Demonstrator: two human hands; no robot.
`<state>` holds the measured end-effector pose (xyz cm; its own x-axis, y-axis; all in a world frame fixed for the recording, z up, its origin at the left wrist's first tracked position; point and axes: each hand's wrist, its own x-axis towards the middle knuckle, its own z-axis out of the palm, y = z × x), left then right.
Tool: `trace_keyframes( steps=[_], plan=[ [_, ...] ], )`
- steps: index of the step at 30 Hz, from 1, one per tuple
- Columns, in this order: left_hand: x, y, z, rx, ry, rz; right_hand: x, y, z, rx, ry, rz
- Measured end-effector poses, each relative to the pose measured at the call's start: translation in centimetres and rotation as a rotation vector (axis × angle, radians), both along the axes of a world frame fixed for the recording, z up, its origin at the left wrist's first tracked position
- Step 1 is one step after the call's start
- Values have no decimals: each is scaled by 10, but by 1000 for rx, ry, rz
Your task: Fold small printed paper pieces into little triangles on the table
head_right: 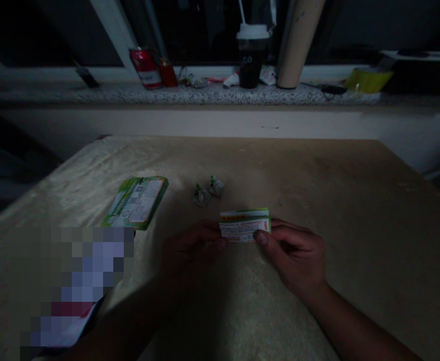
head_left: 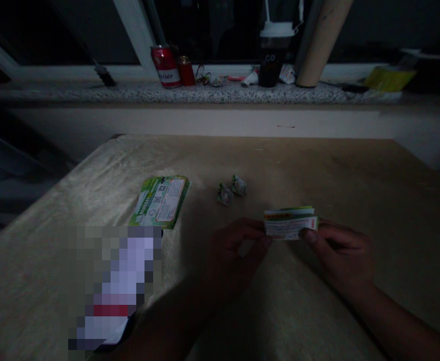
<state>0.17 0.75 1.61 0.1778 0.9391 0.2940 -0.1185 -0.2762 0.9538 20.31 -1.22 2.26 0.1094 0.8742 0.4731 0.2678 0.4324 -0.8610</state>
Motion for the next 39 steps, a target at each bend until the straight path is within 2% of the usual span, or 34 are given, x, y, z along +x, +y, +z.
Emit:
trace_keyframes(
  steps=[5, 9, 13, 16, 18, 20, 22, 23, 27, 28, 31, 34, 39],
  plan=[
    [0, -3, 4, -20, -12, -34, 0, 0, -3, -164, 163, 4],
    [-7, -2, 1, 33, -60, -117, -1, 7, -3, -420, 501, 241],
    [-13, 4, 2, 127, 46, -32, 0, 13, -6, -761, 787, 420],
    [-14, 9, 9, 180, 100, -89, 3, 12, -14, -954, 834, 515],
    [-13, 11, 14, 194, 93, -196, 3, 10, -17, -1027, 809, 596],
    [-12, 11, 17, 197, 62, -227, 2, 9, -18, -1054, 757, 665],
    [-12, 10, 17, 155, 25, -183, -1, 9, -17, -998, 660, 658],
    [-11, 9, 16, 112, 15, -152, -2, 9, -16, -913, 585, 602],
    [-10, 7, 11, -83, 47, -52, -3, 7, -8, -384, 281, 256],
    [-9, 7, 10, -110, 59, -43, -2, 6, -5, -294, 230, 216],
    [-7, 4, 8, -152, 94, -59, -2, 1, 3, -97, 65, 211],
    [-5, 2, 7, -162, 104, -80, -4, -1, 7, -12, -22, 207],
    [-4, 1, 5, -193, 71, -72, -6, -1, 7, -2, 0, 192]
  ],
)
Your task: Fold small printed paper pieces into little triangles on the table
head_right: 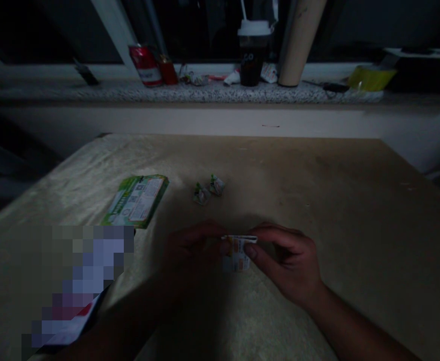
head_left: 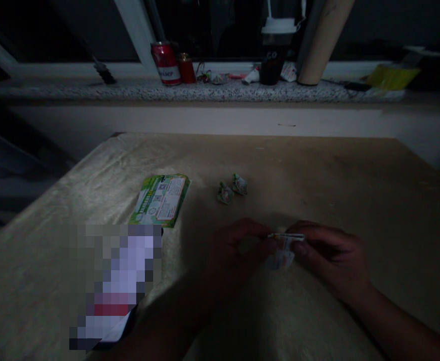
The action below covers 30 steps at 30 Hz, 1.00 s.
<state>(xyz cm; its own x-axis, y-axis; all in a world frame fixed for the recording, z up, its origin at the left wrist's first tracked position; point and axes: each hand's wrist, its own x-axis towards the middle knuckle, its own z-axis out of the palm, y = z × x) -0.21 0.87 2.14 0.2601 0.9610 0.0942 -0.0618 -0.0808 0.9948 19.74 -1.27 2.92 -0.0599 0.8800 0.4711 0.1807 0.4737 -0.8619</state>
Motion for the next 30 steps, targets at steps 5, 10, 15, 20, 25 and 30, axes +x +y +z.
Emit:
trace_keyframes(
  steps=[5, 10, 15, 20, 25, 30],
  plan=[
    [1, 0, 1, -26, -25, 12, 1, 0, 0, -34, -20, -23],
    [1, 0, -1, -52, -39, 24, 0, 0, 0, -27, -13, -24],
    [0, 0, 0, -30, -45, 41, 0, -1, -3, -55, 50, -18],
    [-1, 2, 0, 31, -39, 48, 2, -1, -4, 0, 42, -9],
    [-3, 2, -1, 99, -28, 27, 4, -1, -3, 44, 0, -28],
    [-3, 3, 0, 142, -11, 34, 4, -1, -3, 45, 1, -21]
  ],
)
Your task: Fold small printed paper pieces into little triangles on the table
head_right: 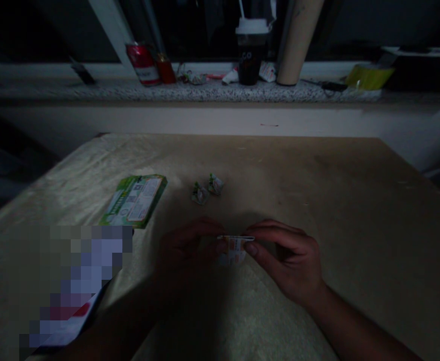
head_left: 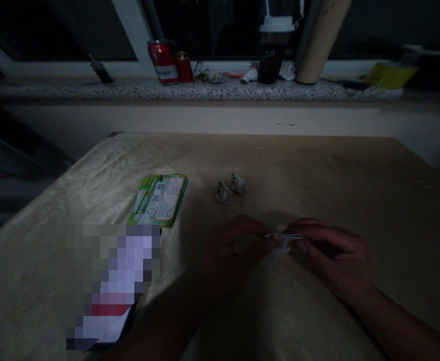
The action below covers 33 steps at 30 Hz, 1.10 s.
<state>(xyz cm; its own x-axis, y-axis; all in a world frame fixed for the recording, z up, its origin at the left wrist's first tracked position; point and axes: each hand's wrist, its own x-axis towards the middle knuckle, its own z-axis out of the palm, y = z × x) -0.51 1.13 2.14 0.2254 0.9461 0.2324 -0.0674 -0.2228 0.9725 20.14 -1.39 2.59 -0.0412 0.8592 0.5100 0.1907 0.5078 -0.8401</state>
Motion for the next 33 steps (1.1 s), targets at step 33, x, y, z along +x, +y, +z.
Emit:
trace_keyframes(
  steps=[33],
  plan=[
    [-1, -1, -2, 80, -18, 8, -1, 0, 4, -5, -21, 22]
  ],
)
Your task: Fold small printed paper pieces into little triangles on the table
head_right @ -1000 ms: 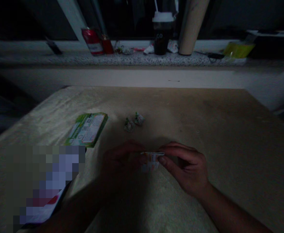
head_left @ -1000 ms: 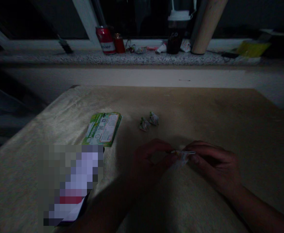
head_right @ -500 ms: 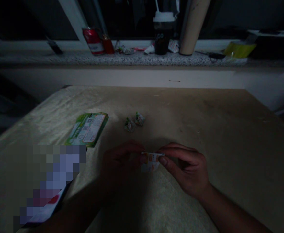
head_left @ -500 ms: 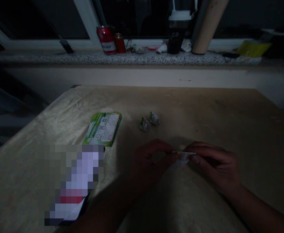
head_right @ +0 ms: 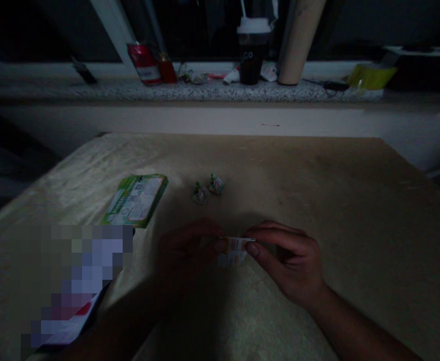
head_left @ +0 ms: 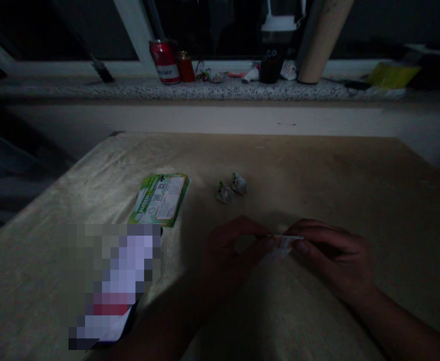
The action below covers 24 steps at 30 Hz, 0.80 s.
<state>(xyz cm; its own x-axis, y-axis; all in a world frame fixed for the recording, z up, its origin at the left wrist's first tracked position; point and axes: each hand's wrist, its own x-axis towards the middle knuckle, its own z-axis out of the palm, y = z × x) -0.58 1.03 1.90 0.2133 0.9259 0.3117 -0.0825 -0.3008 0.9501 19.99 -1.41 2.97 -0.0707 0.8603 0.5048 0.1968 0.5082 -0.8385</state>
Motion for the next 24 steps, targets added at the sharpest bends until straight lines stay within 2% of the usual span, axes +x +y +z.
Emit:
trace_keyframes(
  steps=[9, 16, 24],
  plan=[
    [0, -1, 4, -18, 52, 28, 0, 0, -4, -30, 66, 29],
    [4, -4, 8, 19, 182, 25, -5, 1, -7, -152, 68, 64],
    [6, -5, 7, -84, 233, 13, -7, 0, -14, -290, 160, 39]
  ],
)
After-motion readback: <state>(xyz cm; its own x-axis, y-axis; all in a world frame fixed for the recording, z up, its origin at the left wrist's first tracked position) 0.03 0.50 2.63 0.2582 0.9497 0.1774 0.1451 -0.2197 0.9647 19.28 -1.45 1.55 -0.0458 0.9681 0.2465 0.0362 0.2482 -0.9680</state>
